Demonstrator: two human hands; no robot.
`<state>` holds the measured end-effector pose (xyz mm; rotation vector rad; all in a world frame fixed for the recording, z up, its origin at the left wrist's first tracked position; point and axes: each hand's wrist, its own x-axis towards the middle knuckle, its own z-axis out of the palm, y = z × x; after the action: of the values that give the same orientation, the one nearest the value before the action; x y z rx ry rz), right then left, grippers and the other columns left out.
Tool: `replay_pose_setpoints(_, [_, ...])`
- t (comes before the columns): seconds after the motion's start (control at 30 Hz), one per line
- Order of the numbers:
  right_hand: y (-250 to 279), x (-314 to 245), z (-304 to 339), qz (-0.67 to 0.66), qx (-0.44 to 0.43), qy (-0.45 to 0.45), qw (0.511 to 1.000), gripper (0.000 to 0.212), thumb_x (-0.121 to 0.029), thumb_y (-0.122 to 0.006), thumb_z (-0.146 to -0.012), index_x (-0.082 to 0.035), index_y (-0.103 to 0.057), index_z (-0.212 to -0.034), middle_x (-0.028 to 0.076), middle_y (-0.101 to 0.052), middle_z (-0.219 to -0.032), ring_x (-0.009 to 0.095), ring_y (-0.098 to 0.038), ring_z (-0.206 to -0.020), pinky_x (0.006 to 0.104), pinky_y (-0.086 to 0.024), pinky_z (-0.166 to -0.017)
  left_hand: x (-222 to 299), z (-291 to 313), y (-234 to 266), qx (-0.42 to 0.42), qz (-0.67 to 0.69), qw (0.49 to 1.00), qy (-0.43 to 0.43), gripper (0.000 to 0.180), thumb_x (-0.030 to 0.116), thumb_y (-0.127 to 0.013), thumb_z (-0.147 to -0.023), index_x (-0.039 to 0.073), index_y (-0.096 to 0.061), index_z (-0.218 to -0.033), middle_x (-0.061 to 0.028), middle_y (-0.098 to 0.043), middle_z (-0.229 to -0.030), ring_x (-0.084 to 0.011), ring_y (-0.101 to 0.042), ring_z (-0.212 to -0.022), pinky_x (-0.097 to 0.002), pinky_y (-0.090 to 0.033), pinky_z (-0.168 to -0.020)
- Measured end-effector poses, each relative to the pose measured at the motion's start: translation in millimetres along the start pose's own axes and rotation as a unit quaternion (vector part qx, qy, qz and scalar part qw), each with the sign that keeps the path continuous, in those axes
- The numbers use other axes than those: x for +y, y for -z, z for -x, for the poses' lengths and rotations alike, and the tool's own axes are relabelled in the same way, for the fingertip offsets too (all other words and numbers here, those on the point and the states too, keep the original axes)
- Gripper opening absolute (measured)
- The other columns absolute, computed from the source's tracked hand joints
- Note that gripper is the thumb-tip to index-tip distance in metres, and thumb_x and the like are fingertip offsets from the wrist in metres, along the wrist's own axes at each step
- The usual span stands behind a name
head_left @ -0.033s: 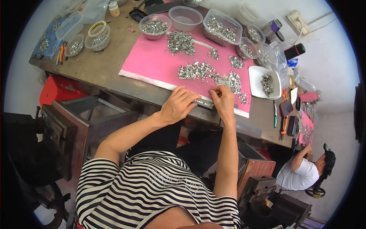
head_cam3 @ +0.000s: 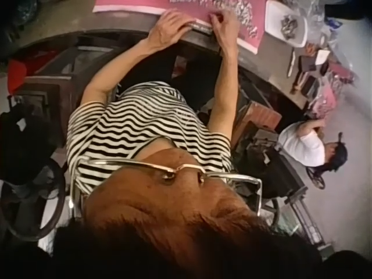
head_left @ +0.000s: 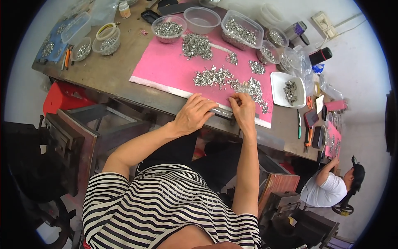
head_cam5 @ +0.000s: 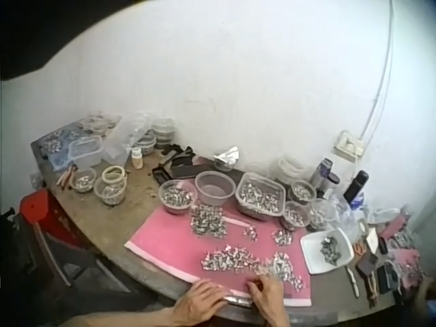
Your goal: Sorting and inspecting small metal star-shaped components on a workbench.
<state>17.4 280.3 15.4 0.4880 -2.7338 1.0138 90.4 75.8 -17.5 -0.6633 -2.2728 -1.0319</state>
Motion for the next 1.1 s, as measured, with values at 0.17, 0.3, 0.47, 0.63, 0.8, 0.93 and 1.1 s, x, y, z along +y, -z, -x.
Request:
replay_pose_setpoints(0.17, [1.7, -6.6, -3.2, 0.052, -0.018, 0.093, 0.994, 0.008, -0.014, -0.075, -0.085, -0.007, -0.075, -0.090, 0.009, -0.064, -0.086, 0.029, -0.060, -0.089, 0.0433, -0.043, -0.081, -0.4, 1.9, -0.6, 0.006, 0.007, 1.000, 0.002, 0.033, 0.011, -0.073, -0.086, 0.005, -0.064, -0.117, -0.0080, -0.068, -0.110, -0.0267, -0.063, -0.105, -0.0491, -0.044, -0.106])
replay_pose_setpoints(0.3, [4.9, -13.0, -3.6, 0.106, -0.043, 0.100, 0.988, 0.008, -0.014, -0.075, -0.085, -0.007, -0.074, -0.089, 0.009, -0.063, -0.087, 0.029, -0.059, -0.095, 0.0430, -0.041, -0.084, 1.3, 1.3, 1.3, 0.005, 0.019, 1.000, 0.013, 0.033, 0.011, -0.073, -0.087, 0.005, -0.063, -0.118, -0.0079, -0.067, -0.108, -0.0264, -0.063, -0.104, -0.0493, -0.043, -0.107])
replay_pose_setpoints(0.47, [6.9, -7.6, 2.2, 0.089, -0.032, 0.097, 0.991, 0.011, -0.010, -0.072, -0.088, -0.003, -0.068, -0.094, 0.012, -0.064, -0.088, 0.032, -0.060, -0.091, 0.0443, -0.043, -0.083, 1.0, 0.6, 0.0, 0.008, 0.025, 1.000, 0.014, 0.033, 0.011, -0.073, -0.087, 0.005, -0.063, -0.118, -0.0075, -0.066, -0.108, -0.0260, -0.063, -0.103, -0.0493, -0.043, -0.107])
replay_pose_setpoints(0.63, [9.0, -28.9, 34.7, -0.108, -0.015, -0.016, 0.994, 0.007, -0.004, -0.068, -0.090, -0.001, -0.064, -0.096, 0.014, -0.067, -0.096, 0.034, -0.063, -0.094, 0.0421, -0.048, -0.083, 0.5, 1.5, 1.1, 0.011, 0.015, 1.000, 0.011, 0.034, 0.011, -0.074, -0.087, 0.005, -0.063, -0.119, -0.0075, -0.066, -0.108, -0.0259, -0.063, -0.103, -0.0494, -0.043, -0.107])
replay_pose_setpoints(0.8, [-7.5, -32.3, 53.0, -0.093, 0.048, 0.062, 0.993, 0.009, 0.002, -0.067, -0.089, -0.001, -0.062, -0.096, 0.012, -0.066, -0.097, 0.032, -0.060, -0.093, 0.0413, -0.046, -0.084, 0.9, 1.4, -1.0, 0.015, 0.014, 1.000, 0.008, 0.035, 0.011, -0.074, -0.087, 0.005, -0.063, -0.119, -0.0075, -0.067, -0.108, -0.0262, -0.064, -0.103, -0.0497, -0.043, -0.107])
replay_pose_setpoints(0.93, [-13.1, -32.0, 55.2, -0.068, 0.080, 0.086, 0.991, 0.010, 0.001, -0.068, -0.089, -0.003, -0.062, -0.096, 0.011, -0.067, -0.098, 0.031, -0.060, -0.093, 0.0410, -0.045, -0.086, -1.0, 2.8, -2.2, 0.014, 0.017, 1.000, 0.007, 0.035, 0.011, -0.073, -0.087, 0.005, -0.062, -0.120, -0.0081, -0.067, -0.109, -0.0264, -0.063, -0.104, -0.0499, -0.043, -0.108])
replay_pose_setpoints(1.1, [-1.5, -35.1, 55.3, 0.041, 0.068, 0.160, 0.984, 0.011, -0.002, -0.070, -0.088, -0.004, -0.066, -0.099, 0.010, -0.068, -0.098, 0.030, -0.061, -0.094, 0.0402, -0.045, -0.086, -1.5, 4.3, -2.2, 0.014, 0.011, 1.000, 0.009, 0.035, 0.011, -0.073, -0.087, 0.005, -0.062, -0.120, -0.0085, -0.068, -0.109, -0.0265, -0.063, -0.105, -0.0500, -0.043, -0.108])
